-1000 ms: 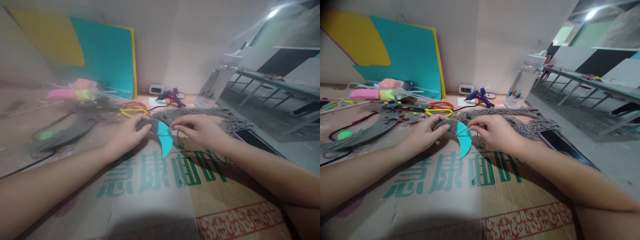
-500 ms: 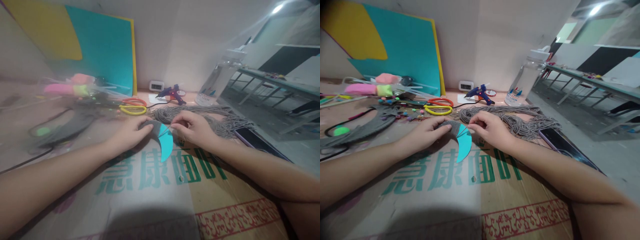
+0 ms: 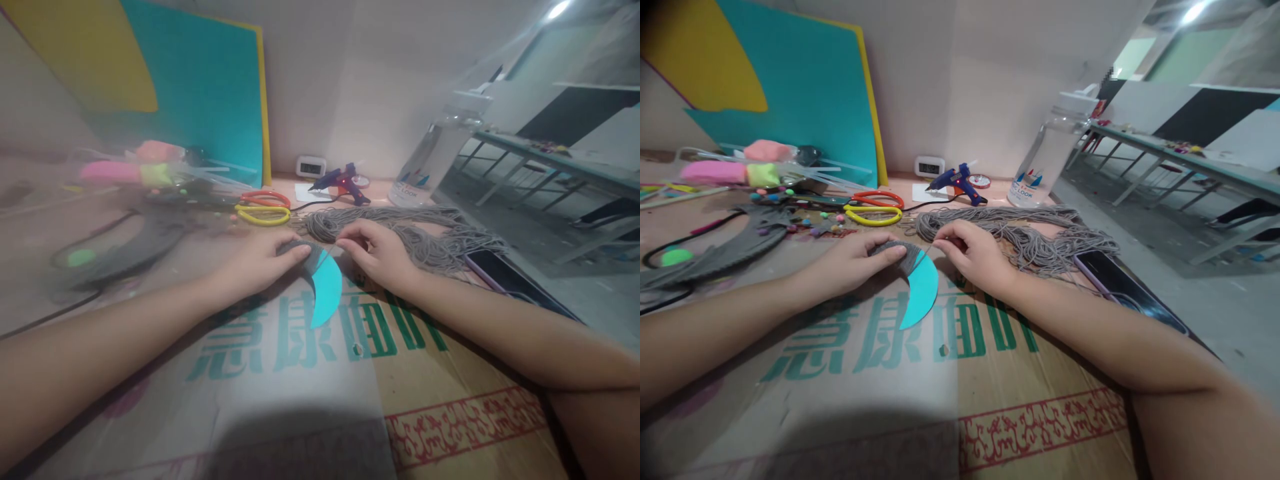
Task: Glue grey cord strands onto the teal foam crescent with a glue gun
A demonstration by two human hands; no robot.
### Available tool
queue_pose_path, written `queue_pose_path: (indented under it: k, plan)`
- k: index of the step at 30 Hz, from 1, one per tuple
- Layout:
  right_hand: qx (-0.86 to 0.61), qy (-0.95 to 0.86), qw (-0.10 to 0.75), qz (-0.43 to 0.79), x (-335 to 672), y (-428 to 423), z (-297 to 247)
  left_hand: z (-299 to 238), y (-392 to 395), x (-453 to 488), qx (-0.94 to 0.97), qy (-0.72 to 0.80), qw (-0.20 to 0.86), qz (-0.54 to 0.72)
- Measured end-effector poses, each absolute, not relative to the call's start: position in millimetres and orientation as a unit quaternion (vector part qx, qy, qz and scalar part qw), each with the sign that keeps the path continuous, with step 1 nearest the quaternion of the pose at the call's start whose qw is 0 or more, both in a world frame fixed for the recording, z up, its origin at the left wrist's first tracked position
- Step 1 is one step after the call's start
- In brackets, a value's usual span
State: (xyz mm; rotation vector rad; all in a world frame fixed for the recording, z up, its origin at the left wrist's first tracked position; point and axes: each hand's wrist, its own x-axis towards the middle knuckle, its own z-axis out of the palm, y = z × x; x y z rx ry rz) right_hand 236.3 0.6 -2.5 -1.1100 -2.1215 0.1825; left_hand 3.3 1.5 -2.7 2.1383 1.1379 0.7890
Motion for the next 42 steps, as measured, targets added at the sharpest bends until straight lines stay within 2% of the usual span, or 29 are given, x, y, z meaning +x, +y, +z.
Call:
queue_pose_path:
  k: [27, 35, 42]
  plan:
    - [-0.407, -0.844, 0.341, 0.071, 235.0, 1.3, -3.1, -2.7, 3.6, 0.8, 0.820, 0.410, 0.302, 0.260]
    - [-0.392, -0.850, 0.339, 0.091, 233.6, 0.9, -1.9, -5.4, 1.2, -0.7, 0.791, 0.395, 0.389, 0.257]
    - [-0.362, -0.854, 0.356, 0.114, 232.4, -0.4, -5.1, 1.0, -5.5, -0.6, 0.774, 0.388, 0.465, 0.184]
